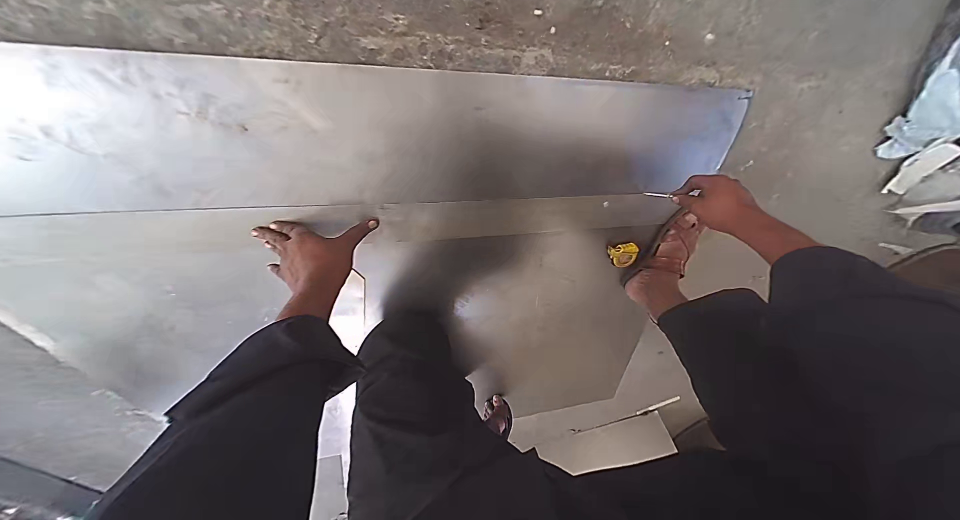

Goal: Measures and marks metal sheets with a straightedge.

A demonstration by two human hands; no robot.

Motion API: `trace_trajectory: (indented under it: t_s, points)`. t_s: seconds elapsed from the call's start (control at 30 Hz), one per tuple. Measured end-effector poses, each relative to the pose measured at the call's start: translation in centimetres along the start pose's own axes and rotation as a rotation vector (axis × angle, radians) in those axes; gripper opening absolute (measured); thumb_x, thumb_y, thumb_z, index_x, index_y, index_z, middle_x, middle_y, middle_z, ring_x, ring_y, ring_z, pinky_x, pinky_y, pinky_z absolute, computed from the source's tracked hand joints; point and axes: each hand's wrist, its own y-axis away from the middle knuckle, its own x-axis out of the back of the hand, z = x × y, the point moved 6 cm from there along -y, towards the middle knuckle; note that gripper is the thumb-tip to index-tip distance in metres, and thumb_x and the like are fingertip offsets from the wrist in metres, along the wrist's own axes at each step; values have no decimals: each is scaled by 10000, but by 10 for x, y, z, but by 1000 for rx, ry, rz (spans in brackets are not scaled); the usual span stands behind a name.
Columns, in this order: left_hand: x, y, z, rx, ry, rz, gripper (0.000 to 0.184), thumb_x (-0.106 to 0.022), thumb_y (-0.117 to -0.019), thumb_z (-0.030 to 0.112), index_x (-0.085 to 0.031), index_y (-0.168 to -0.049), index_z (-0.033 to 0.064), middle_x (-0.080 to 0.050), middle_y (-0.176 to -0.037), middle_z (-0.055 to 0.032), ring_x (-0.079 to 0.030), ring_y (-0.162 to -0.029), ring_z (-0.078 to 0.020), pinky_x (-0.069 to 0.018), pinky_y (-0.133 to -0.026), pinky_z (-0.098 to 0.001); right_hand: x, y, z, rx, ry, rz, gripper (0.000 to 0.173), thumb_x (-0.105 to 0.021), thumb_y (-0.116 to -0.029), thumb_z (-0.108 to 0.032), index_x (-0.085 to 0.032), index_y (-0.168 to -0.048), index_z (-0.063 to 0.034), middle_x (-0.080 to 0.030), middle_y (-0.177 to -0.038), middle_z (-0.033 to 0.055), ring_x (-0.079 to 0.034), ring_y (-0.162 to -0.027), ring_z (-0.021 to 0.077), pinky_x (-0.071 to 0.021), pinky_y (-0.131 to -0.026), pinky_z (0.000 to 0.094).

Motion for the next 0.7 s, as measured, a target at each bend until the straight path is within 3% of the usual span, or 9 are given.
trace_trajectory:
  t_s: [0.2, 0.27, 0.37, 0.43, 0.53, 0.6, 0.7]
  points:
    - [-3, -8, -5, 1, -42, 16, 1525, -753, -602, 848, -72, -1612, -69, -105, -1679, -310, -318, -1498, -459, -323, -1159, -654, 2, -17, 41, 21, -168, -26, 214, -666, -1016, -295, -760, -1068, -110, -727, -1035, 208, -672, -1005, 423, -466, -868, 701]
    - [-2, -8, -7, -5, -46, 21, 1497, -767, -615, 825, -90, -1612, -63, -146, -1672, -308, -350, -1485, -444, -353, -1150, -627, 11, -19, 79, -23, -150, 0, 228, -668, -1017, -277, -761, -1085, -81, -715, -1102, 244, -651, -1075, 476, -444, -904, 743]
    - [-4, -7, -4, -12, -44, 11, 1457, -776, -646, 795, -103, -1610, -66, -139, -1672, -310, -337, -1494, -445, -357, -1158, -608, 26, -31, 147, -123, -135, 49, 248, -700, -998, -296, -762, -1076, -69, -710, -1078, 266, -637, -1059, 496, -431, -886, 742]
    - [-4, -7, -5, -12, -50, 6, 1452, -787, -648, 782, -113, -1603, -79, -150, -1668, -316, -329, -1499, -437, -344, -1172, -593, 29, -36, 164, -163, -128, 27, 259, -707, -993, -303, -762, -1076, -64, -701, -1088, 280, -628, -1085, 501, -429, -905, 742]
    - [1, -10, -2, -24, -29, 13, 1465, -816, -625, 764, -132, -1596, -93, -153, -1666, -318, -295, -1521, -418, -317, -1203, -557, 34, -38, 154, -168, -52, 29, 268, -705, -992, -316, -769, -1054, -62, -694, -1109, 297, -621, -1104, 523, -423, -897, 767]
    - [-2, -10, -3, -19, -4, 4, 1467, -825, -623, 756, -124, -1601, -83, -163, -1666, -311, -305, -1516, -418, -327, -1195, -564, 37, -30, 135, -176, 47, 45, 282, -665, -1004, -331, -762, -1051, -71, -694, -1096, 303, -630, -1075, 544, -444, -832, 780]
    - [-1, -4, 0, 4, 1, -3, 1485, -813, -630, 779, -94, -1592, -94, -307, -1582, -370, -425, -1422, -488, -387, -1122, -644, 33, 0, 57, -104, 51, 65, 297, -606, -1033, -323, -738, -1086, -62, -700, -1053, 289, -649, -1025, 532, -462, -799, 759]
